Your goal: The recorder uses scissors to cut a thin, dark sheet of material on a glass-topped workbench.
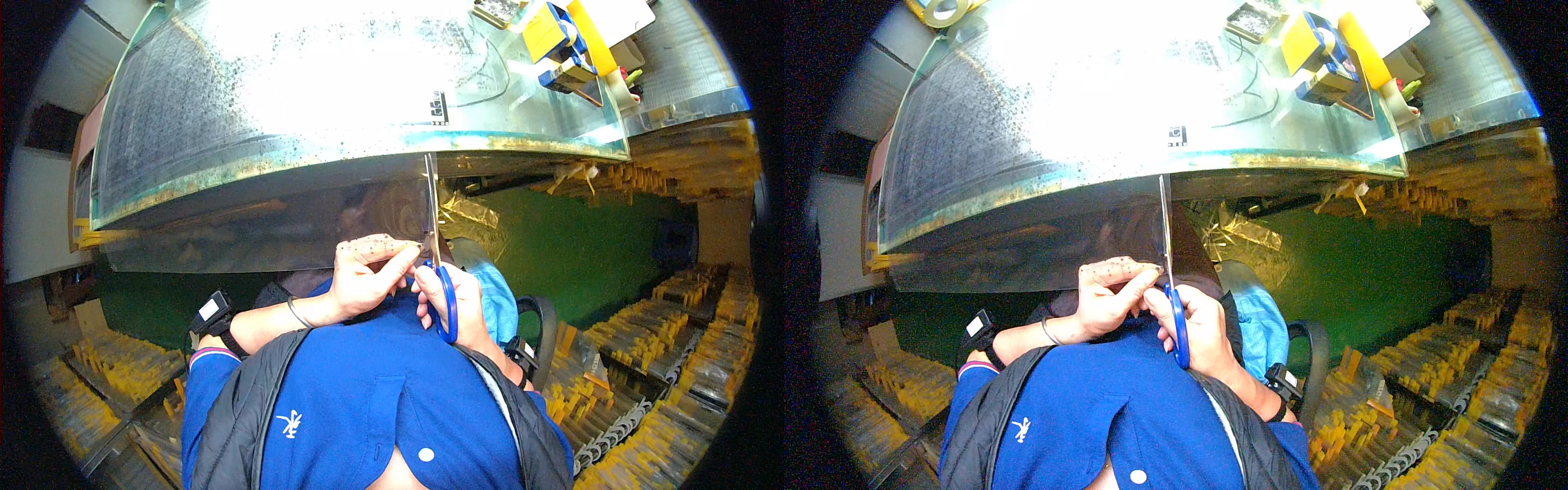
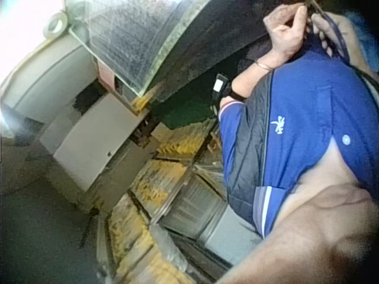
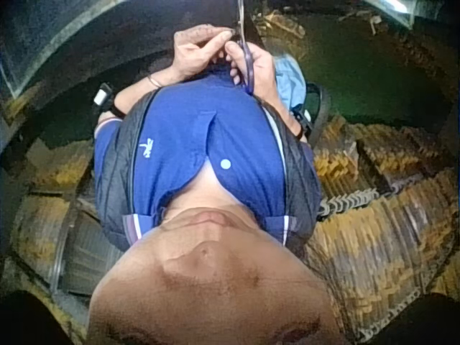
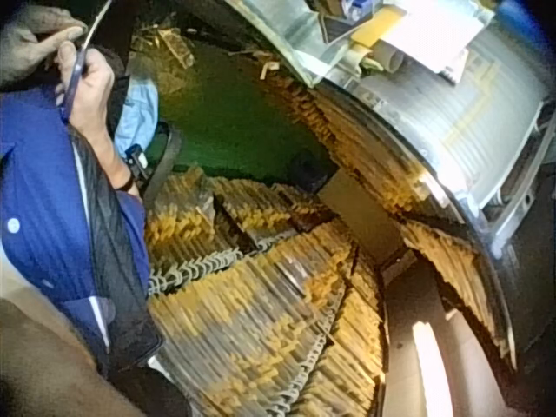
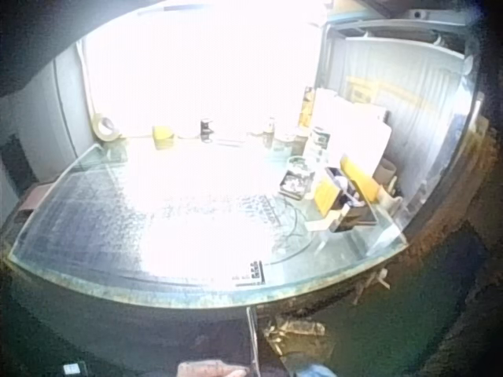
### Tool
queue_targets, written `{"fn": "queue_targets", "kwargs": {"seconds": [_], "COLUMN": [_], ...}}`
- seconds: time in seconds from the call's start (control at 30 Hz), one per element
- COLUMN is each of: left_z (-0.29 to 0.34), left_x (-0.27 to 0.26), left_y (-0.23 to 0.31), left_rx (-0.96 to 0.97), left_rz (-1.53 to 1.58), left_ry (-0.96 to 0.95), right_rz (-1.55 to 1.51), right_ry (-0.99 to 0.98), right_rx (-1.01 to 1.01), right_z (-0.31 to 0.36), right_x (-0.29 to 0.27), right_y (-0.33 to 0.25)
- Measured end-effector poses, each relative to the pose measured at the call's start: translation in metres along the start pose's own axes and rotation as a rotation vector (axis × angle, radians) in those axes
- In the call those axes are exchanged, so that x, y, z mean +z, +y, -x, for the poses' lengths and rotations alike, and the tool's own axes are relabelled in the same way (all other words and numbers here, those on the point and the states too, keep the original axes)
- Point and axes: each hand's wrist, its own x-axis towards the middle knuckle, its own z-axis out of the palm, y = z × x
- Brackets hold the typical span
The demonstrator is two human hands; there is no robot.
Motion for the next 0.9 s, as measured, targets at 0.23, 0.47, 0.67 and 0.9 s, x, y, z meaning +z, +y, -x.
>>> {"fn": "queue_targets", "kwargs": {"seconds": [0.23,0.47,0.67,0.9], "left_z": [0.003,0.008,0.009,0.010], "left_x": [-0.002,-0.002,-0.002,-0.003], "left_y": [-0.007,-0.008,-0.008,-0.001], "left_rx": [0.096,0.070,0.107,0.090], "left_rz": [-0.073,-0.091,-0.125,-0.104], "left_ry": [-0.029,-0.049,-0.070,-0.068], "right_rz": [0.022,-0.019,-0.017,-0.050], "right_ry": [0.000,-0.007,-0.002,-0.005], "right_rx": [0.067,0.067,0.010,0.038], "right_z": [0.000,0.000,0.001,0.002], "right_x": [-0.002,-0.002,0.002,-0.002], "right_y": [0.001,-0.002,-0.006,-0.003]}}
